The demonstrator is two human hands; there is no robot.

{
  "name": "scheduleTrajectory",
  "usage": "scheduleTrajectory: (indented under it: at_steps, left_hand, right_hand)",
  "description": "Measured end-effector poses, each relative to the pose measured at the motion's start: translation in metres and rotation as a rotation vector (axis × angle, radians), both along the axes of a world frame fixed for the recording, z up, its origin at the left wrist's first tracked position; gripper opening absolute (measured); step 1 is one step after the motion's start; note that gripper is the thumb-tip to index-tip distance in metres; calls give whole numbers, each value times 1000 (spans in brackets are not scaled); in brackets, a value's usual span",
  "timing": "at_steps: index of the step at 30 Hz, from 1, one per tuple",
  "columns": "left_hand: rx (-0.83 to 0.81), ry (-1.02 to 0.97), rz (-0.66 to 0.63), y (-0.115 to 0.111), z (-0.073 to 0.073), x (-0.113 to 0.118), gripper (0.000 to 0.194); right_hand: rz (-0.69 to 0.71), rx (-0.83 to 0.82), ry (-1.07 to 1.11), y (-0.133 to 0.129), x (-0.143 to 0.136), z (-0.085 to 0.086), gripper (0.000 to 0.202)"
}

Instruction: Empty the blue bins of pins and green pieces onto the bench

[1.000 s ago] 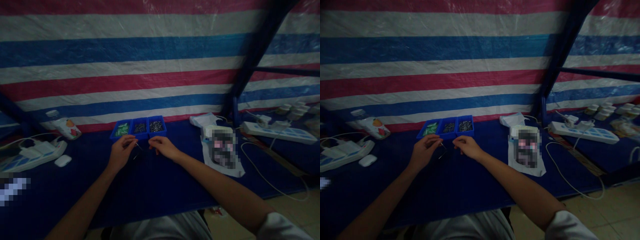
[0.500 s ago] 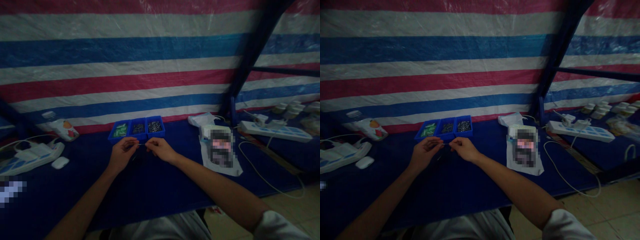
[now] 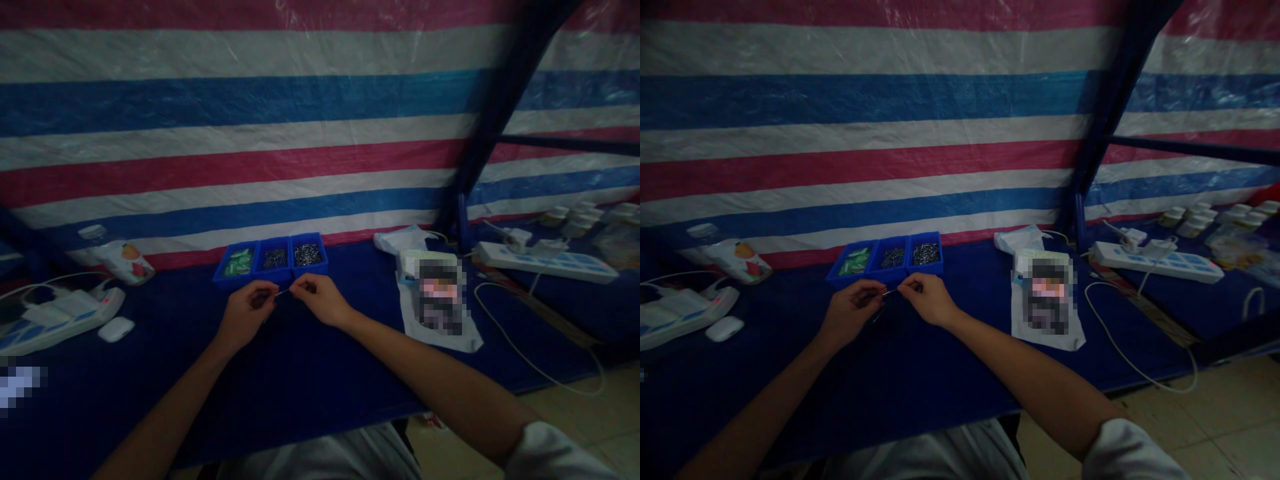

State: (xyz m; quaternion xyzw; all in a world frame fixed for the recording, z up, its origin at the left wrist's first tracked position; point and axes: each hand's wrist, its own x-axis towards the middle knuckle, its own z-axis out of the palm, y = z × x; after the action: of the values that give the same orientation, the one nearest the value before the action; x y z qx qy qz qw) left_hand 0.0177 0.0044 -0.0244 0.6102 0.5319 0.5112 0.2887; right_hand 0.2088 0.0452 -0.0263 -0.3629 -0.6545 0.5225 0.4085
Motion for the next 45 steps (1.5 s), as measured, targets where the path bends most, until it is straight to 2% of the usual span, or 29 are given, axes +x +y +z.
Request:
scheduleTrajectory:
  at_steps: [4,8,12,15,19,26,29,36,40,45]
  left_hand:
    - [12,15,-11,0,2,-1,20]
    - [-5,66,17,0,5,-6,24]
    - [-19,281,35,0,8,-13,29]
    - [-112,506,19,1,8,-19,33]
    - [-230,686,4,1,7,-25,34]
    - [-217,692,-81,-2,8,-25,38]
    - [-201,691,-111,-1,7,-23,36]
    - [-180,716,-189,-1,6,-21,37]
    - [-91,668,-204,-2,3,-15,39]
    - [102,593,-225,-4,-1,-7,40]
  right_hand:
    - [-8,-13,37,-1,1,2,7]
    - [39,-108,138,4,7,5,9]
    - [155,-257,261,8,16,13,24]
    - [185,-355,325,11,21,17,27]
    - [157,-471,322,16,23,12,31]
    - [32,-525,263,21,24,9,26]
    - [50,-511,192,19,23,9,32]
    - [106,-319,4,11,13,0,17]
    - [131,-209,-88,11,9,-5,11]
    - [160,-81,-184,5,8,-6,15]
